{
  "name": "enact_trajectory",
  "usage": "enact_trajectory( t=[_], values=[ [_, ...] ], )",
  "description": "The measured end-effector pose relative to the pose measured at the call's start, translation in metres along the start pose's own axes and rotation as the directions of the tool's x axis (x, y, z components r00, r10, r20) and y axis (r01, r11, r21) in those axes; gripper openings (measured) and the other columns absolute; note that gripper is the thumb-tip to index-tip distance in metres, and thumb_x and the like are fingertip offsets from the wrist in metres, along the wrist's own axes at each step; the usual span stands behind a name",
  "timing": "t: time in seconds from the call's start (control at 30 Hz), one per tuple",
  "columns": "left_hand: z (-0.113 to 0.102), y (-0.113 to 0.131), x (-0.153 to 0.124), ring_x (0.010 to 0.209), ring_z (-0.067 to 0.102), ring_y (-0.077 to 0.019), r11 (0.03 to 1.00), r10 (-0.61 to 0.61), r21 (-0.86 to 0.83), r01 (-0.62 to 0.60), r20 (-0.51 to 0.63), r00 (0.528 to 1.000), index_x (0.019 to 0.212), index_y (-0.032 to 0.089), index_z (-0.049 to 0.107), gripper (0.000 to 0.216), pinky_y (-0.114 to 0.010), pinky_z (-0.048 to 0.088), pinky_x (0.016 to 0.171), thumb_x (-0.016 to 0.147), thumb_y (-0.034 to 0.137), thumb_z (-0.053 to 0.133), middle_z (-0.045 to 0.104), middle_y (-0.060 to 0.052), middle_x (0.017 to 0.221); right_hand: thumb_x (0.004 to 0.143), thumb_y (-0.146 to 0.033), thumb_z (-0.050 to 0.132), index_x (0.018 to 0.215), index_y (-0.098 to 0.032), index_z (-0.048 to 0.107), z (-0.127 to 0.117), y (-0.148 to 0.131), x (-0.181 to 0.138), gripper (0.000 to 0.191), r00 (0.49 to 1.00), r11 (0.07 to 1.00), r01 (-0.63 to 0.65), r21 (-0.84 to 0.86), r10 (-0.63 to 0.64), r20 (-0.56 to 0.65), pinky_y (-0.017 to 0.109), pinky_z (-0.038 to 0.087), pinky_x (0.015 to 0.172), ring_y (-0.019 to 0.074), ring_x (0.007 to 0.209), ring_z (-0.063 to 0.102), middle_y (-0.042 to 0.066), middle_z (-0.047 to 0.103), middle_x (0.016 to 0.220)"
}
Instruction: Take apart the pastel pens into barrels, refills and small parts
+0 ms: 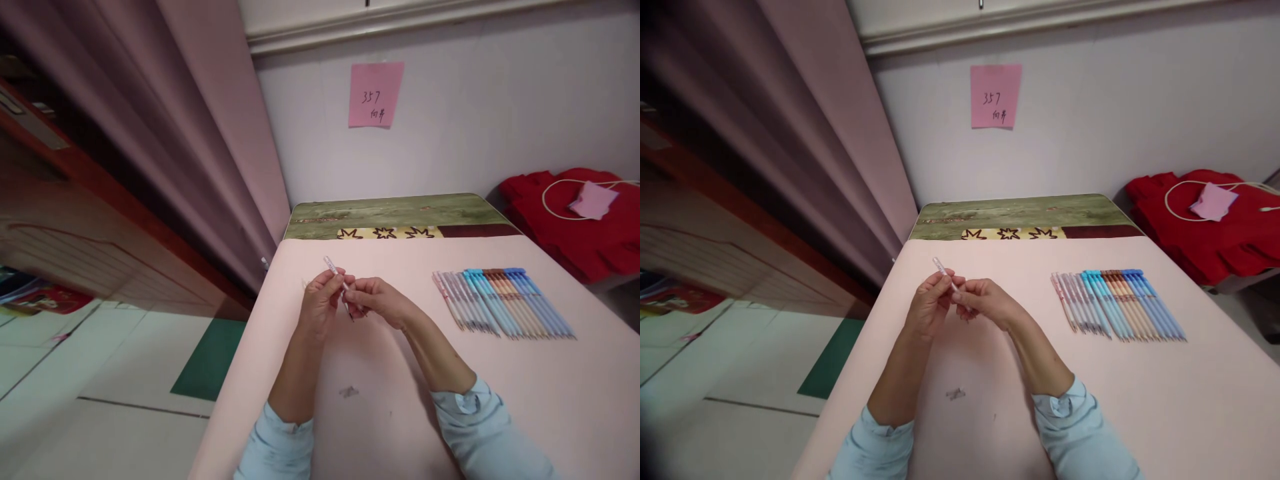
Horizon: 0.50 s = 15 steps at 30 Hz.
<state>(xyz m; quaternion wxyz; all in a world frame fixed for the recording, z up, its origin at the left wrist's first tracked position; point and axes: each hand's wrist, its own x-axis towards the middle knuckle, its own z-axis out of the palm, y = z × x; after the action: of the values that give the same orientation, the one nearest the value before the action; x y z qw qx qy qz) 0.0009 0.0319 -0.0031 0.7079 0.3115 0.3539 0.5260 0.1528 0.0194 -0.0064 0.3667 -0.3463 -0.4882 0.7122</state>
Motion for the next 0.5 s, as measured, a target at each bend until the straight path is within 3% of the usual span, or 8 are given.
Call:
enact_trajectory(
  t=[0.17,0.33,0.5],
  values=[
    [0.0009,0.0002,0.0027,0.069,0.065,-0.0145,0.999,0.023,-0.027,-0.025,-0.093,0.995,0.086,0.013,0.067,0.031,-0.026,0.049,0.067,0.063,0.027,0.083,0.072,-0.007,0.079,0.065,-0.049,0.082,0.077,-0.017,0.057,0.0051,-0.0033,0.0000,0.043,0.985,0.995,0.019,-0.095,-0.035,-0.170,0.022,0.038,0.052,0.0094,0.055,0.053,-0.002,0.061,0.064],
    [-0.0013,-0.0013,0.0046,0.065,0.062,-0.0110,0.998,0.036,-0.040,-0.041,-0.122,0.992,0.086,0.013,0.065,0.030,-0.024,0.046,0.064,0.065,0.026,0.082,0.072,-0.006,0.082,0.081,-0.068,0.055,0.086,-0.014,0.065,0.0033,-0.0054,-0.0026,0.056,0.987,0.992,-0.114,-0.060,0.107,-0.117,0.030,0.049,0.064,0.0166,0.065,0.065,0.007,0.068,0.073],
    [-0.0016,-0.0032,0.0054,0.076,0.066,-0.0143,0.996,0.051,-0.059,-0.061,-0.160,0.986,0.082,0.013,0.065,0.028,-0.027,0.048,0.076,0.064,0.024,0.083,0.071,-0.005,0.081,0.059,-0.047,0.086,0.080,-0.018,0.059,-0.0006,-0.0015,-0.0004,0.045,0.979,0.998,-0.042,-0.054,0.030,-0.201,0.024,0.047,0.059,0.0119,0.061,0.059,0.000,0.064,0.070]
  ],
)
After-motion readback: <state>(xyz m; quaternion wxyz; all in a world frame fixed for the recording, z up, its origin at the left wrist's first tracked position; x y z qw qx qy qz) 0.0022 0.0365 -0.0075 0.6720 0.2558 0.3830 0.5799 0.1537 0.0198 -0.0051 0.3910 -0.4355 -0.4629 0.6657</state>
